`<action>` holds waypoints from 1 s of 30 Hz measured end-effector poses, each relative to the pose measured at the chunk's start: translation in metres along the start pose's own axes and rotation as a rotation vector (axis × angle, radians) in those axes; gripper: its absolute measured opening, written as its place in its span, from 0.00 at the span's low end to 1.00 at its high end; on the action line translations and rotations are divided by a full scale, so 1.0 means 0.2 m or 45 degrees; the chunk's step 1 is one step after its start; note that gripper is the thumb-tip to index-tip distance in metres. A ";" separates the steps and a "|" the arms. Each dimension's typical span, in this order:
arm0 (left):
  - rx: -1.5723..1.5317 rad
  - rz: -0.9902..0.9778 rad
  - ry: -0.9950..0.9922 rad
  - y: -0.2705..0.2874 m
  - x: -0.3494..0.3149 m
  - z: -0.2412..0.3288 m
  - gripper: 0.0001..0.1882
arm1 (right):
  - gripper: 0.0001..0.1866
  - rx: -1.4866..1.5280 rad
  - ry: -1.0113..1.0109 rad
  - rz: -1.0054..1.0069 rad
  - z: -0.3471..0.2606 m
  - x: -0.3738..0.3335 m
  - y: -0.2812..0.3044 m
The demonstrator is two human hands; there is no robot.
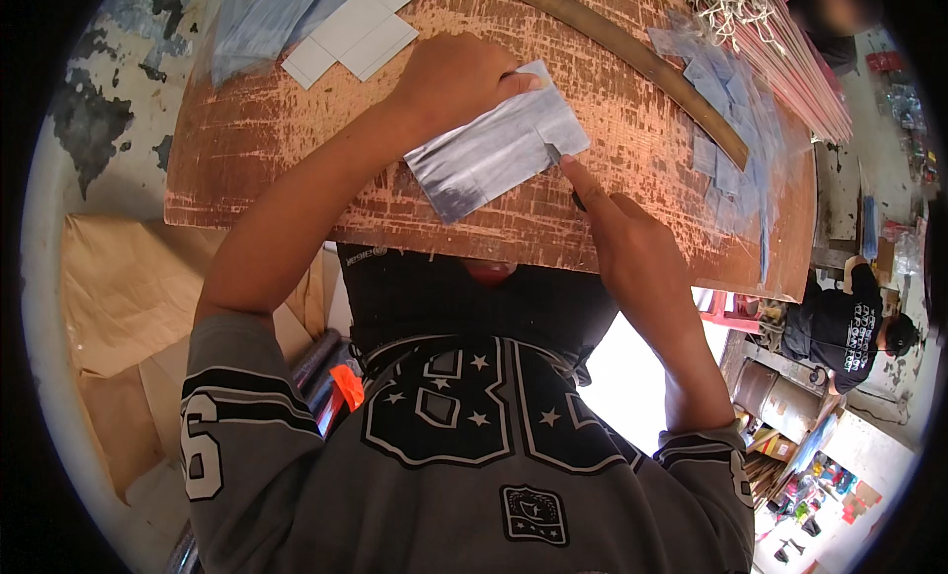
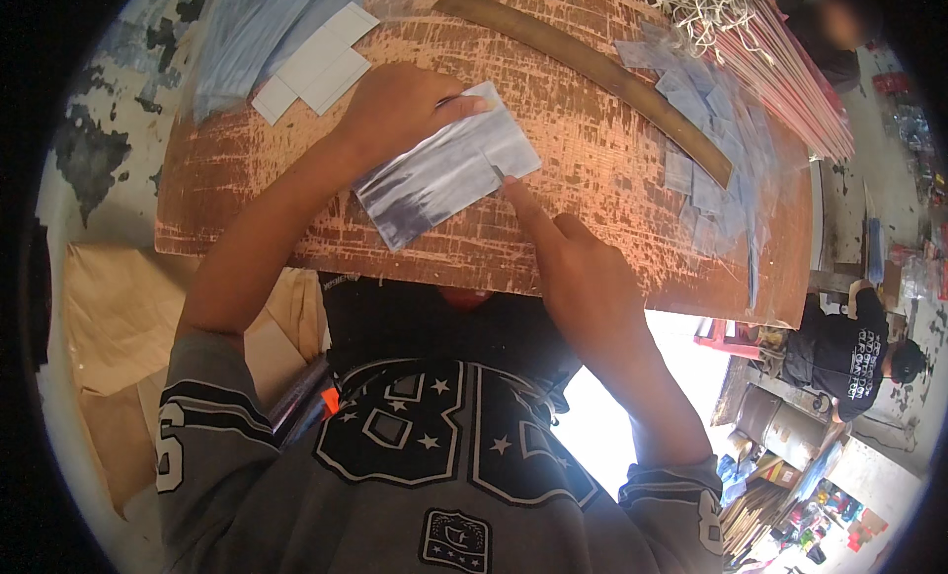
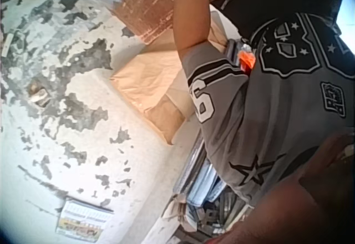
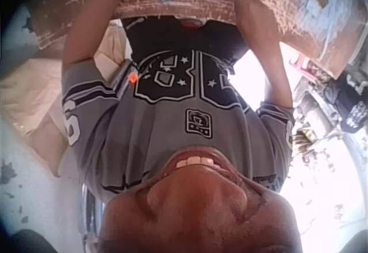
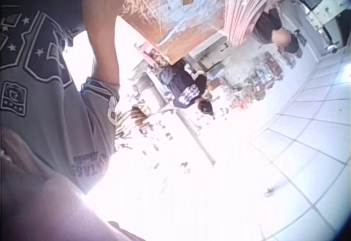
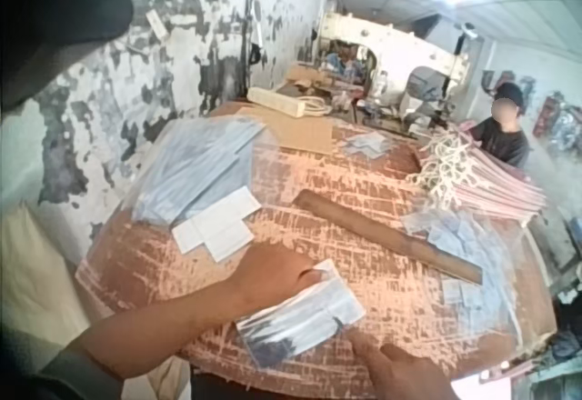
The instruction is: The person uses a red utility knife to cut a rectangular piece of light blue material on a wooden table. They repeatedly align the material, make precise cuts along the edges, and separate the cut sections. The person handles the material with both hands, occasionally lifting it to inspect the cut lines before continuing the process.
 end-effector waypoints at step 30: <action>-0.115 0.025 -0.025 0.02 -0.01 0.01 0.26 | 0.34 0.236 -0.064 0.178 -0.01 -0.02 0.05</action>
Point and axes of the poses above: each hand's wrist, its own x-axis towards the middle knuckle, its own y-axis out of the back of the hand, z = x × y, the point moved 4 cm from there along x, towards the middle knuckle, and after that the axes turned 10 degrees about -x, right-handed, at the moved point
